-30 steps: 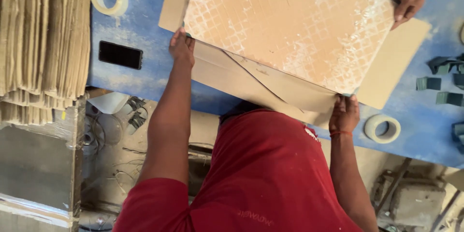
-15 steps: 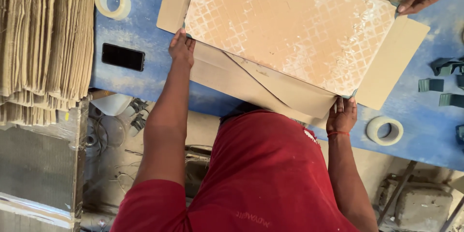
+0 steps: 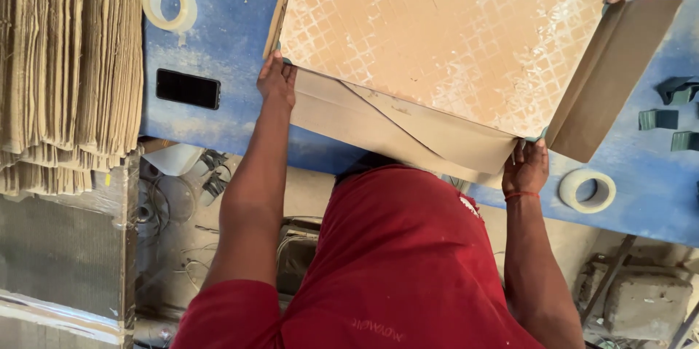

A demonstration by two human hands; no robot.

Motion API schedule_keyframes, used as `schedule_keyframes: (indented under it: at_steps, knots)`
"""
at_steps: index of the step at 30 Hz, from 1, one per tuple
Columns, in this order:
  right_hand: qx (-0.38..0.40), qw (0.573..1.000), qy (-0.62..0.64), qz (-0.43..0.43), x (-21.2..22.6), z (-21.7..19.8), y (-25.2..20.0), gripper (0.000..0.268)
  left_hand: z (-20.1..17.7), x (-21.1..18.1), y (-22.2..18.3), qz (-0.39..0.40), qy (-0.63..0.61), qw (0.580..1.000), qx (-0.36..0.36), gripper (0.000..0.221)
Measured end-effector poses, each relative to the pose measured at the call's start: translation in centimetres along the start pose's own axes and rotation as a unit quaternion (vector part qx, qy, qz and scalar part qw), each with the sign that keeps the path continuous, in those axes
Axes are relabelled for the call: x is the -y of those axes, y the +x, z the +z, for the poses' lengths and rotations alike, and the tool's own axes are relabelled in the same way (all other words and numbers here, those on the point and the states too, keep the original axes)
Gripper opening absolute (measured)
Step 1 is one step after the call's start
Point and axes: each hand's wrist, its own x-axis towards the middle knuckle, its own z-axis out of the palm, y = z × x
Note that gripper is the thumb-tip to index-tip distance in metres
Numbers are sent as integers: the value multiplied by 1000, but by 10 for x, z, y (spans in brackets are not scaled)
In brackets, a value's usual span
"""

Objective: The person folds small green cardboard pieces and then assembles larger flat cardboard sheets into boxes using a tape dispenser machine. The person repeatedly places the cardboard on the machine to apply tape and fold the flaps.

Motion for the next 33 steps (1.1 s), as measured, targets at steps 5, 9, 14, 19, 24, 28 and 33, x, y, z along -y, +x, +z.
schedule_keyframes:
  at_steps: [5,9,14,19,24,28,33]
  knots:
    - [-195,974,-108,45,7,-14,9,27,8,-21,-15,-8,262,954,-147,57]
    - [-376,800,-440,-158,5,-79,36,67,-34,-21,32,297,621,674,-268,84]
    - [-29,948,-318,-9,39,-37,26,42,9,-46,-29,95,392,913,71,39]
    - [6,899,-404,-167,29,-25,-2,43,-2,7,-12,214,390,895,37,38]
    - [133,629,-686,-341,62,15,-22,70,20,42,-42,409,513,751,77,98]
    - [154,552,-736,-359,55,-11,41,50,69,75,-59,389,528,755,12,113]
    - [249,461,-752,-400,52,-61,51,39,61,78,-76,412,547,727,-52,118]
